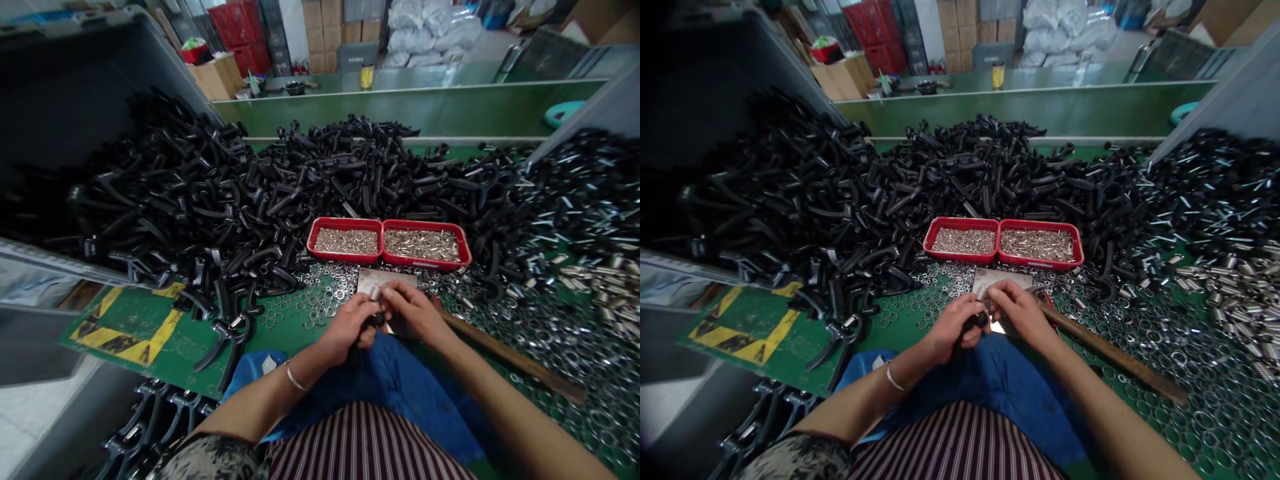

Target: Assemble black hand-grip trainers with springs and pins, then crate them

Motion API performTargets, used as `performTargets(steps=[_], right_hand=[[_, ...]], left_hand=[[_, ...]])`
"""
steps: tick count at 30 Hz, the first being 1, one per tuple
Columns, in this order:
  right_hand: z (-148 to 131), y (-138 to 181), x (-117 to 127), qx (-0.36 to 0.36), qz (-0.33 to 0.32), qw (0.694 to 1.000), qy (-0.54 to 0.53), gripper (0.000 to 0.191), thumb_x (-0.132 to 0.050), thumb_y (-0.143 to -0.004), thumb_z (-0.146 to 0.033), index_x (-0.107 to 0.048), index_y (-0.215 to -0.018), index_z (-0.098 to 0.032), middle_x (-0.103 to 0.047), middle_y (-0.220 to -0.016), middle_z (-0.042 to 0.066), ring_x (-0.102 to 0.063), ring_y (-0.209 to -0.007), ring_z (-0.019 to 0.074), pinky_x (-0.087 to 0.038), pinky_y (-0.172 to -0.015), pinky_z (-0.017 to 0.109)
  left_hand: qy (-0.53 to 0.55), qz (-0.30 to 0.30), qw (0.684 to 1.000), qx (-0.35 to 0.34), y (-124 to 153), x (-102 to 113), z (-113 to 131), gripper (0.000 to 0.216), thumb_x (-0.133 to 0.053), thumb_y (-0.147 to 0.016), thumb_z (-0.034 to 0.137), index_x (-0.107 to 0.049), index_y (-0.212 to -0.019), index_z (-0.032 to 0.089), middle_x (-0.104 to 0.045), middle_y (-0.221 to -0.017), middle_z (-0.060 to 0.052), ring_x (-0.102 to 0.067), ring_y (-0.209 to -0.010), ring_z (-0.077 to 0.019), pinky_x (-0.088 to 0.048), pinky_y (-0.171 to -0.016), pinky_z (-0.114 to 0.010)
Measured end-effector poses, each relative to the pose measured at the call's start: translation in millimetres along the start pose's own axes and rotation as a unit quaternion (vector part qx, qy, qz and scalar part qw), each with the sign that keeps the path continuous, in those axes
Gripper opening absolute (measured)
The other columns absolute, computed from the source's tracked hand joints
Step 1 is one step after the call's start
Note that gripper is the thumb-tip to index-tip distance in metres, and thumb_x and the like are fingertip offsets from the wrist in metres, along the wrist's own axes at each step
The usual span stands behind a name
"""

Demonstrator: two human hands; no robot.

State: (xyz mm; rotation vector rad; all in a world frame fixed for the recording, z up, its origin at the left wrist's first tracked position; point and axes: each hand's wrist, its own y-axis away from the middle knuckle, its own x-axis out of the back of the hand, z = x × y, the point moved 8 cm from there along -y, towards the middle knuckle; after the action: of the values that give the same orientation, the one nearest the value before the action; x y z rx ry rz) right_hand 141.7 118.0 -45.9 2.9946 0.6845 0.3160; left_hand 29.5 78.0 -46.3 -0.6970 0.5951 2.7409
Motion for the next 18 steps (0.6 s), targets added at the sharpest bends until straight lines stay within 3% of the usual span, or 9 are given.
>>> performTargets(steps=[2, 4, 6, 8, 12, 15, 18], right_hand=[[-13.0, -19.2, -23.1, 0.107, -0.006, 0.984, 0.141, 0.019, -0.052, -0.098, -0.033, -0.064, -0.094, -0.018, -0.066, -0.085, 0.005, -0.059, -0.082, 0.0192, -0.048, -0.079, 0.035], [-22.3, -33.5, -56.3, 0.195, -0.042, 0.932, 0.301, 0.015, -0.055, -0.097, -0.026, -0.066, -0.094, -0.017, -0.066, -0.093, 0.009, -0.056, -0.094, 0.0224, -0.044, -0.088, 0.037], [-24.0, -45.1, -82.1, 0.222, -0.066, 0.876, 0.424, 0.014, -0.057, -0.095, -0.025, -0.067, -0.092, -0.015, -0.066, -0.093, 0.011, -0.053, -0.096, 0.025, -0.043, -0.087, 0.038], [-24.9, -54.4, -93.4, 0.213, -0.062, 0.846, 0.484, 0.013, -0.059, -0.094, -0.024, -0.067, -0.089, -0.014, -0.065, -0.092, 0.013, -0.052, -0.095, 0.027, -0.042, -0.083, 0.038], [-27.0, -62.8, -91.1, 0.199, -0.055, 0.85, 0.485, 0.014, -0.057, -0.094, -0.021, -0.067, -0.086, -0.015, -0.065, -0.087, 0.012, -0.053, -0.091, 0.0258, -0.042, -0.079, 0.036], [-24.8, -63.0, -69.2, 0.179, -0.032, 0.862, 0.473, 0.02, -0.051, -0.098, -0.023, -0.065, -0.085, -0.017, -0.065, -0.087, 0.009, -0.056, -0.087, 0.0219, -0.044, -0.077, 0.032], [-25.3, -52.1, -27.8, 0.158, 0.046, 0.918, 0.361, 0.018, -0.049, -0.098, -0.023, -0.063, -0.088, -0.017, -0.066, -0.098, 0.009, -0.06, -0.092, 0.0202, -0.046, -0.083, 0.032]], left_hand=[[0.008, 0.123, 0.984, -0.13, 5.7, 37.4, 37.2, 0.02, -0.058, -0.088, 0.035, -0.045, -0.089, 0.02, -0.065, -0.074, 0.001, -0.04, -0.043, -0.0031, -0.031, -0.043, -0.016], [0.008, 0.187, 0.959, -0.214, 16.9, 65.7, 71.9, 0.017, -0.057, -0.088, 0.033, -0.049, -0.09, 0.019, -0.068, -0.083, -0.001, -0.048, -0.052, -0.0039, -0.039, -0.051, -0.017], [-0.01, 0.204, 0.953, -0.225, 23.6, 83.4, 92.4, 0.018, -0.058, -0.088, 0.034, -0.052, -0.092, 0.018, -0.069, -0.086, -0.002, -0.052, -0.057, -0.0054, -0.043, -0.055, -0.019], [-0.039, 0.2, 0.959, -0.198, 25.1, 92.3, 96.3, 0.019, -0.061, -0.087, 0.035, -0.054, -0.093, 0.018, -0.07, -0.086, -0.003, -0.053, -0.056, -0.0062, -0.043, -0.055, -0.019], [-0.09, 0.207, 0.961, -0.162, 18.9, 95.3, 77.2, 0.025, -0.065, -0.085, 0.04, -0.057, -0.091, 0.016, -0.07, -0.082, -0.003, -0.048, -0.049, -0.0045, -0.035, -0.047, -0.017], [-0.132, 0.233, 0.946, -0.183, 10.1, 86.6, 67.5, 0.03, -0.064, -0.087, 0.046, -0.06, -0.092, 0.017, -0.068, -0.08, -0.001, -0.045, -0.049, -0.0047, -0.035, -0.048, -0.019], [-0.222, 0.207, 0.924, -0.231, -0.1, 60.0, 68.8, 0.029, -0.055, -0.094, 0.046, -0.062, -0.092, 0.018, -0.069, -0.087, -0.003, -0.057, -0.065, -0.0098, -0.046, -0.064, -0.023]])
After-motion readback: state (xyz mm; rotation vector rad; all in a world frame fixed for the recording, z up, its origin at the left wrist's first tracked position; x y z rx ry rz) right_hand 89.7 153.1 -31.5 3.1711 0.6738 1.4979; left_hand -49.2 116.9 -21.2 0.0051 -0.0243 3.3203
